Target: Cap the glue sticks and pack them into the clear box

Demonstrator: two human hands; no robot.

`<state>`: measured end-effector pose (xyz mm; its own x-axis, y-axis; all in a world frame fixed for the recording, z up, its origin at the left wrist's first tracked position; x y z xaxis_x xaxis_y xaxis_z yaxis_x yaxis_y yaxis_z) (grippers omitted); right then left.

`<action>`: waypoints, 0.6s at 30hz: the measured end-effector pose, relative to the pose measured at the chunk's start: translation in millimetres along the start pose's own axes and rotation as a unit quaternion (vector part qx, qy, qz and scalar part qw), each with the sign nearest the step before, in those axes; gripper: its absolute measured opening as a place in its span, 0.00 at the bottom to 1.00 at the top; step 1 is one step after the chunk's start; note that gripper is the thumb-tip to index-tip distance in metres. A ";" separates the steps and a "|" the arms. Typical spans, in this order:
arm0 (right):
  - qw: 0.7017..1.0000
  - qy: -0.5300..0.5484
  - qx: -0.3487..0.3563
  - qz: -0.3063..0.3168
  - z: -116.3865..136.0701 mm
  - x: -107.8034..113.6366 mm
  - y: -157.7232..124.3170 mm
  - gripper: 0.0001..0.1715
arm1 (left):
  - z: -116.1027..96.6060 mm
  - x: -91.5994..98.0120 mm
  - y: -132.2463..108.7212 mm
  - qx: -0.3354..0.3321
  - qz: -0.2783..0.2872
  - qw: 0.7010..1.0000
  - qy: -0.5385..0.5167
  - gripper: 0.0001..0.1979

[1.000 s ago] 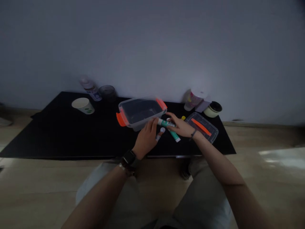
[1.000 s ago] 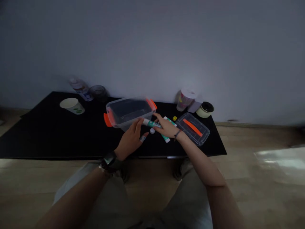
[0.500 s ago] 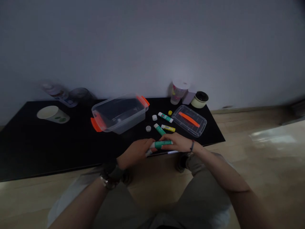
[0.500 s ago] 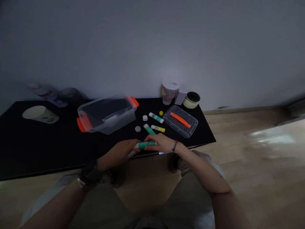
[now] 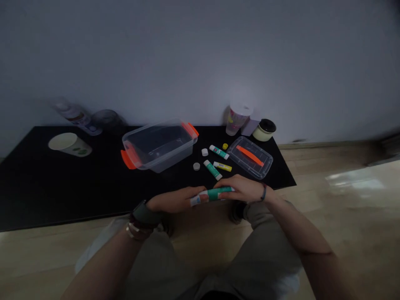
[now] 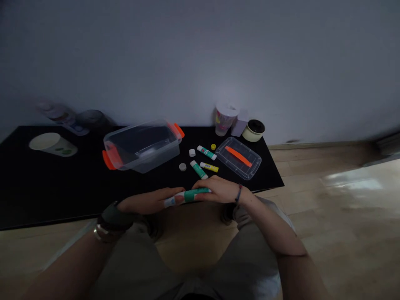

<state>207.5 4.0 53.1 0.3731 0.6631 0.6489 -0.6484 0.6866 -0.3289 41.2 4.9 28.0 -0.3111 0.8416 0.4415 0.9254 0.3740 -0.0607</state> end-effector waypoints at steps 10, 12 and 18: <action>0.986 -0.138 -0.058 -0.075 -3.7 -22.6 15.9 0.23 | 21.7 -9.9 2.4 0.042 -0.048 0.991 0.118 0.13; 0.985 -0.151 -0.038 -0.073 -4.9 -28.5 16.0 0.23 | 22.7 -14.1 2.8 0.040 -0.034 0.989 0.139 0.11; 0.973 -0.206 0.056 -0.090 -1.8 -47.5 1.3 0.22 | 10.0 -23.0 -6.4 0.020 0.036 0.998 0.047 0.13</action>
<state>190.1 -26.1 20.6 0.2056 0.3432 0.9165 -0.6739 0.7287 -0.1217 40.3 -13.0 9.3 -0.2212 0.8272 0.5166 0.9346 0.3311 -0.1299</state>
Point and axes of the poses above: each hand's wrist, its own y-axis towards the middle knuckle, its own x-axis out of the back of the hand, z = x × y, the point moved 6 cm from there along y, towards the middle knuckle, and after that the axes turned 13 degrees about -x, right-handed, at the moved point
